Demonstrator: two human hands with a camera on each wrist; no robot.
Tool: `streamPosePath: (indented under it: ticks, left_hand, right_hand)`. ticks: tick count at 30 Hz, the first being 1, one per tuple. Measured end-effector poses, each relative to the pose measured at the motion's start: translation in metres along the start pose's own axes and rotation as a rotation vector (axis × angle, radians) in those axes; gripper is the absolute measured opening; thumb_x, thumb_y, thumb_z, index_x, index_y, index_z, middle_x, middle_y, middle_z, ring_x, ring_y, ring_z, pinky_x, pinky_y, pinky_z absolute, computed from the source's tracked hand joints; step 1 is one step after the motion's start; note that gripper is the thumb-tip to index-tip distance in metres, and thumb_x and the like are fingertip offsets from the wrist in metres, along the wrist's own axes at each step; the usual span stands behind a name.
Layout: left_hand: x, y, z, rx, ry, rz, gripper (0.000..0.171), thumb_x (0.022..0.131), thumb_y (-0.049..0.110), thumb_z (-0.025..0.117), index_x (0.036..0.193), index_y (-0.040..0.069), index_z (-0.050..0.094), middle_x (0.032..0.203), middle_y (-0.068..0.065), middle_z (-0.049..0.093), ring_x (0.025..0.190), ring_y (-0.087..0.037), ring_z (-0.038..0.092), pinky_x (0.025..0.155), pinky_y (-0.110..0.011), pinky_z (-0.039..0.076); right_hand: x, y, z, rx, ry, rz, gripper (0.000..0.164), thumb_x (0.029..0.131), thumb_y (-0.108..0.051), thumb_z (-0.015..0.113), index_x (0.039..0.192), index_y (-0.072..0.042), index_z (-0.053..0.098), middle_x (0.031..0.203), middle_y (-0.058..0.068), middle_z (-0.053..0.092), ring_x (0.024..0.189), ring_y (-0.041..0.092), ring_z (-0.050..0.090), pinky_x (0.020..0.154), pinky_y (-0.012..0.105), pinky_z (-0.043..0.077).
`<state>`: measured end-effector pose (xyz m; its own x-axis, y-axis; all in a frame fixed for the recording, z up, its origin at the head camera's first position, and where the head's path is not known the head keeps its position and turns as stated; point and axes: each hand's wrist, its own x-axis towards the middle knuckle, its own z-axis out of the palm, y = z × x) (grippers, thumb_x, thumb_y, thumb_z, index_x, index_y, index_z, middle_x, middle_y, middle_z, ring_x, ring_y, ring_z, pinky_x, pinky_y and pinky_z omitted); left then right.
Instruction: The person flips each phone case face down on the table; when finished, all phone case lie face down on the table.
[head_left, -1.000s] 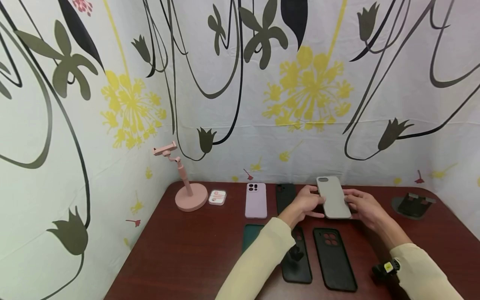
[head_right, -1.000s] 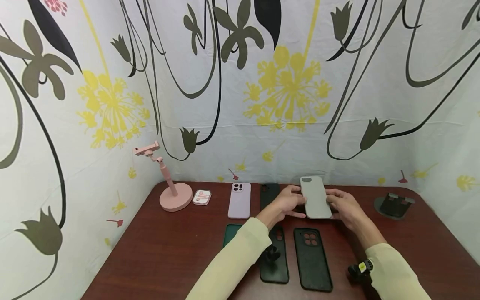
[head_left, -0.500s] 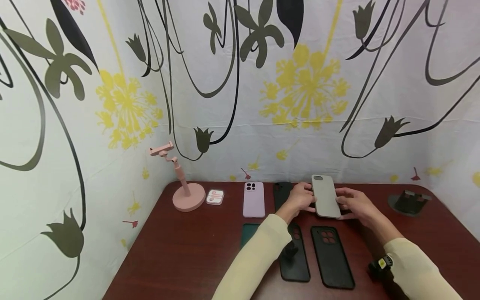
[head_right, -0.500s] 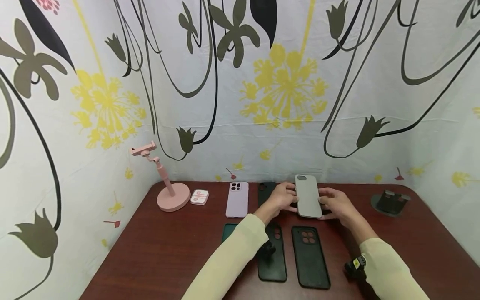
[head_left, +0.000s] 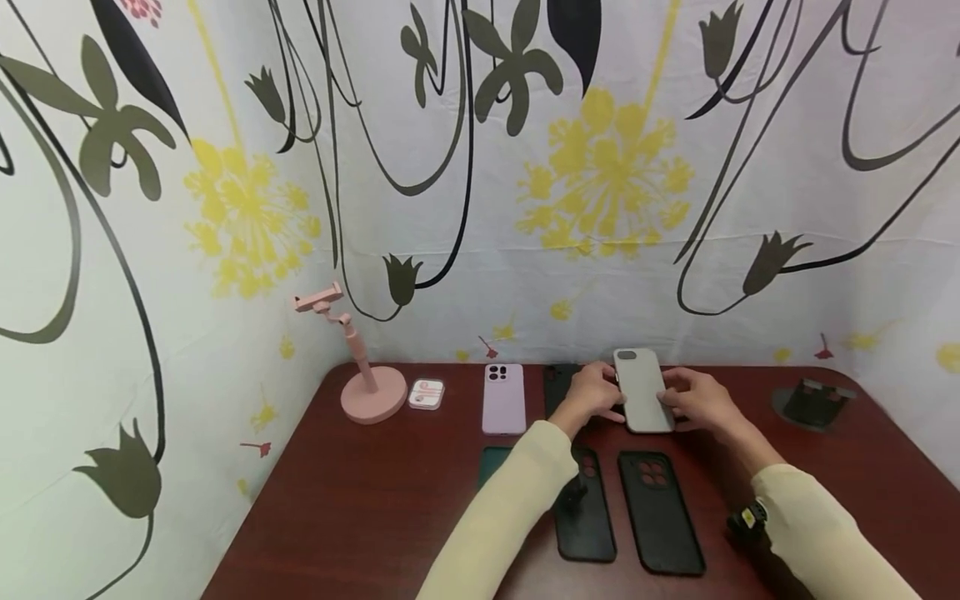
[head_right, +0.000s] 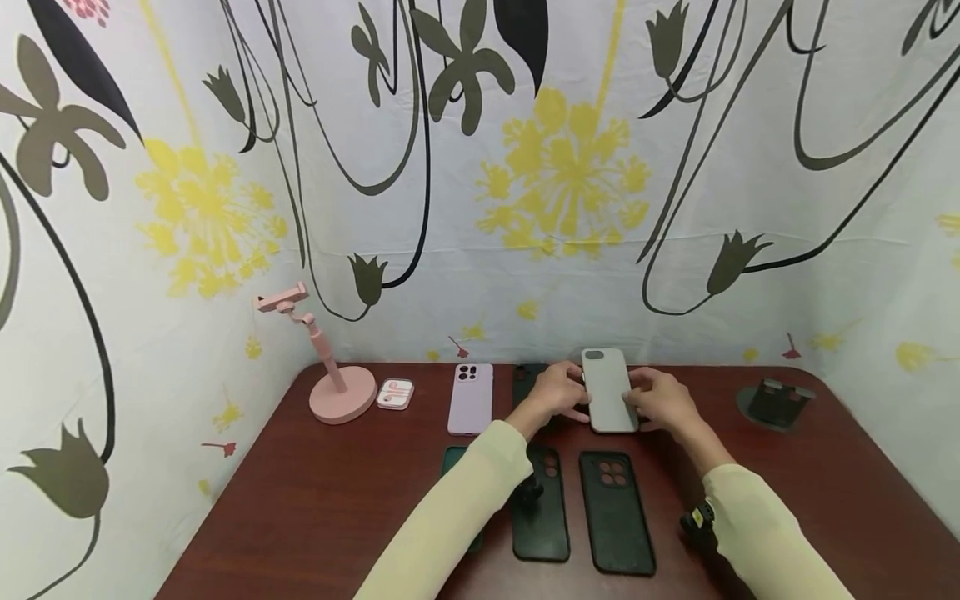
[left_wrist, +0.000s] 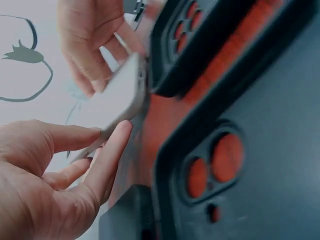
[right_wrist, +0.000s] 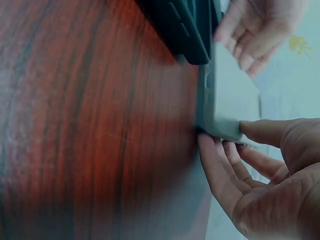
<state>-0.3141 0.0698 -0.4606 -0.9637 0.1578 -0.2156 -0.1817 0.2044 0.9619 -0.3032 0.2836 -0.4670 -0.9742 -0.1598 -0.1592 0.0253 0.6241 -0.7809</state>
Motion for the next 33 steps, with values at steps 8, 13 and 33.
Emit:
streamPosePath:
  ticks: [8,13,33]
  left_hand:
    - [0.005,0.005,-0.004,0.036,-0.013,-0.005,0.041,0.094,-0.009,0.07,0.134,-0.004,0.061,0.135,-0.027,0.053,0.092,-0.045,0.076,0.081,-0.049,0.069]
    - [0.011,0.001,-0.001,0.012,0.042,-0.013,0.043,0.09,-0.012,0.073,0.133,-0.006,0.065,0.137,-0.029,0.054,0.092,-0.044,0.078,0.078,-0.049,0.069]
    - [0.016,-0.007,0.009,0.381,0.175,0.034,0.066,0.087,-0.009,0.068,0.049,0.021,0.022,0.039,0.004,0.02,0.051,-0.024,0.074,0.031,-0.024,0.025]
  right_hand:
    - [0.002,-0.003,0.004,-0.061,0.017,-0.01,0.058,0.107,-0.021,0.062,0.154,0.007,0.042,0.134,0.037,0.06,0.107,0.04,0.072,0.073,0.043,0.068]
    - [0.006,-0.004,0.004,-0.117,0.026,-0.025,0.059,0.105,-0.019,0.065,0.153,0.01,0.045,0.127,0.034,0.065,0.1,0.034,0.075,0.073,0.04,0.067]
    - [0.01,-0.003,0.009,-0.16,-0.053,-0.048,0.059,0.102,-0.015,0.069,0.148,0.015,0.045,0.12,0.03,0.063,0.097,0.028,0.071,0.073,0.04,0.067]
